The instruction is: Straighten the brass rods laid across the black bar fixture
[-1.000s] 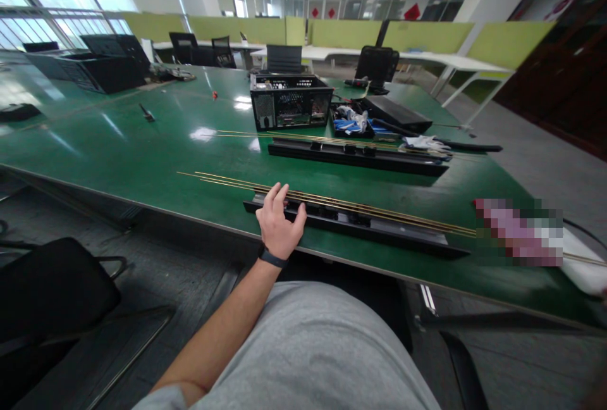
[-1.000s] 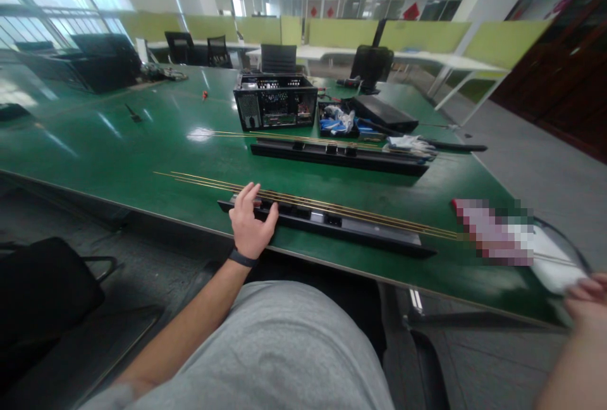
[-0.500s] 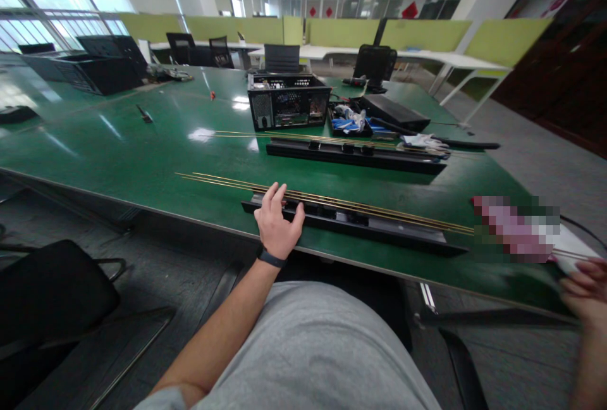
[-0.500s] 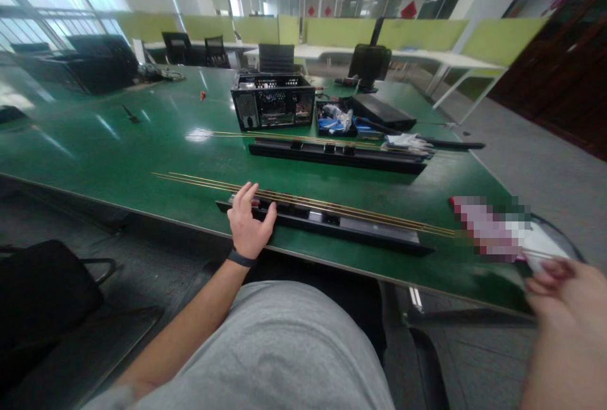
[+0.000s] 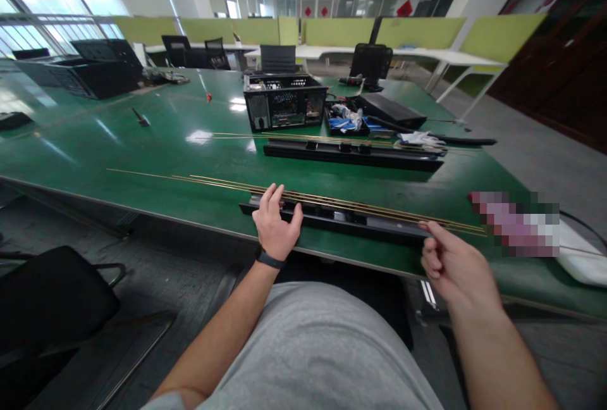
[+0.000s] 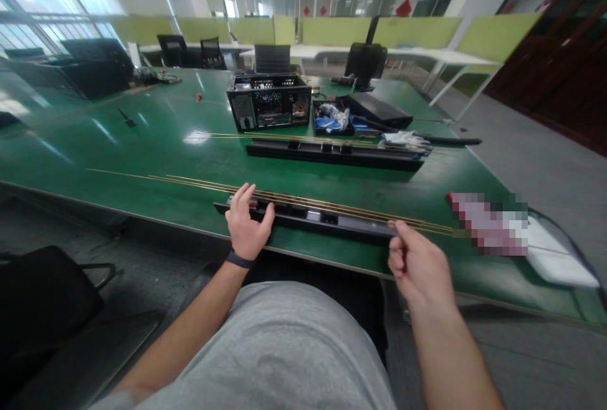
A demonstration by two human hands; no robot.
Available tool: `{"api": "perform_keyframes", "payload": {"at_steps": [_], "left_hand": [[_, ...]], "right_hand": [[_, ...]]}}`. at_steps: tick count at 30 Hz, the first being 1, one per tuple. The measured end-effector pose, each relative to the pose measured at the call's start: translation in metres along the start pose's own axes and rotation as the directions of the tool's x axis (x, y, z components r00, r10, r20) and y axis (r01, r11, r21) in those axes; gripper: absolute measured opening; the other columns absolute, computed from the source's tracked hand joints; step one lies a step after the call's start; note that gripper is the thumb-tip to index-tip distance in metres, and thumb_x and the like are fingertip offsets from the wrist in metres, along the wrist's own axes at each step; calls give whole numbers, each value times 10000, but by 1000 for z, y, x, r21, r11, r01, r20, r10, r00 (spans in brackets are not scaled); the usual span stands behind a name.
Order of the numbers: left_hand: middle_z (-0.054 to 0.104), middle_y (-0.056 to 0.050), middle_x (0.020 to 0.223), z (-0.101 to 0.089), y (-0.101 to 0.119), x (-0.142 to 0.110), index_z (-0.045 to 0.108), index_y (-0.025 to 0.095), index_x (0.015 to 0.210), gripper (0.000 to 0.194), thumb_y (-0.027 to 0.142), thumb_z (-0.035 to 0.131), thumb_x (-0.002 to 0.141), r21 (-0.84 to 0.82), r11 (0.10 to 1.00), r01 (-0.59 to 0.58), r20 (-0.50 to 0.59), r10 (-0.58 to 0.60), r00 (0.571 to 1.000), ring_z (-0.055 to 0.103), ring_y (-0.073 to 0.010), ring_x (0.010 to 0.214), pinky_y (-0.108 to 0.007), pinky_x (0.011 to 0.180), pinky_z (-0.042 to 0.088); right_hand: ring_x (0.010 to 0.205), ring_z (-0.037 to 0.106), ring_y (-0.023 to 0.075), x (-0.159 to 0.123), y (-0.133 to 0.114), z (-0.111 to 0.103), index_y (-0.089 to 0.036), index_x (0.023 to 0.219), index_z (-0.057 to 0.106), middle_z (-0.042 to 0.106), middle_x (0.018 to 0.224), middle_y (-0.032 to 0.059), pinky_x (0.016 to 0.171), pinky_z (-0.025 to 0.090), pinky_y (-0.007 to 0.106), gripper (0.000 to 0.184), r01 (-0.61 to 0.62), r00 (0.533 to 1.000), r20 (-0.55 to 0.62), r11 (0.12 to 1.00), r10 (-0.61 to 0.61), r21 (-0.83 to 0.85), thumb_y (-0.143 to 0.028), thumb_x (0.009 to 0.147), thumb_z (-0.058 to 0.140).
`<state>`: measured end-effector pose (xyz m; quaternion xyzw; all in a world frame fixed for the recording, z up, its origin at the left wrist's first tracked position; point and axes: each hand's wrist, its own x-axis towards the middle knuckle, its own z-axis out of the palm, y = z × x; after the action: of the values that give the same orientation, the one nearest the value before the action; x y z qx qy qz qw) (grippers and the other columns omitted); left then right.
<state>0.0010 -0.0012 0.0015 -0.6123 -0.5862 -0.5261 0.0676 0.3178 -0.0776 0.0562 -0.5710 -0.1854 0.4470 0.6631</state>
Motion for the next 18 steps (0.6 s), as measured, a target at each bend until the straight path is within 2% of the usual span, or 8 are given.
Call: {"api": "perform_keyframes", "payload": {"at_steps": [5, 9, 13, 18], "left_hand": [[690, -209, 1550, 0, 0, 0, 642, 202, 1464, 525, 404, 722, 986, -11, 1000, -12, -9, 12, 1000, 805, -254, 929, -450, 1001, 513], [686, -214, 1554, 1, -1, 0, 639, 203, 1468, 526, 415, 716, 993, 1, 1000, -15, -4, 15, 1000, 804, -257, 938, -446, 980, 520], [683, -214, 1559, 1, -1, 0, 635, 206, 1472, 531, 428, 711, 996, 15, 1000, -12, 4, 12, 1000, 802, -256, 940, -445, 969, 526], [692, -213, 1547, 0, -1, 0, 637, 201, 1468, 529, 415, 721, 991, -11, 1000, -20, -11, 20, 1000, 803, -249, 917, -451, 993, 520]], "right_hand": [[370, 359, 53, -14, 13, 35, -150, 984, 761, 574, 643, -42, 275, 238, 185, 523, -47, 994, 101, 999, 49, -25, -482, 666, 1009], [367, 373, 52, -15, 17, 48, -155, 997, 755, 576, 653, -45, 275, 238, 175, 520, -35, 989, 140, 999, 37, -19, -492, 691, 1006], [371, 372, 51, -14, 14, 42, -147, 992, 759, 561, 652, -49, 275, 239, 176, 470, -64, 990, 124, 998, 64, -3, -437, 703, 991], [373, 333, 43, -6, -6, 9, -148, 974, 752, 538, 661, -58, 279, 223, 178, 325, -102, 995, 22, 995, 101, 25, -336, 766, 916]]}}
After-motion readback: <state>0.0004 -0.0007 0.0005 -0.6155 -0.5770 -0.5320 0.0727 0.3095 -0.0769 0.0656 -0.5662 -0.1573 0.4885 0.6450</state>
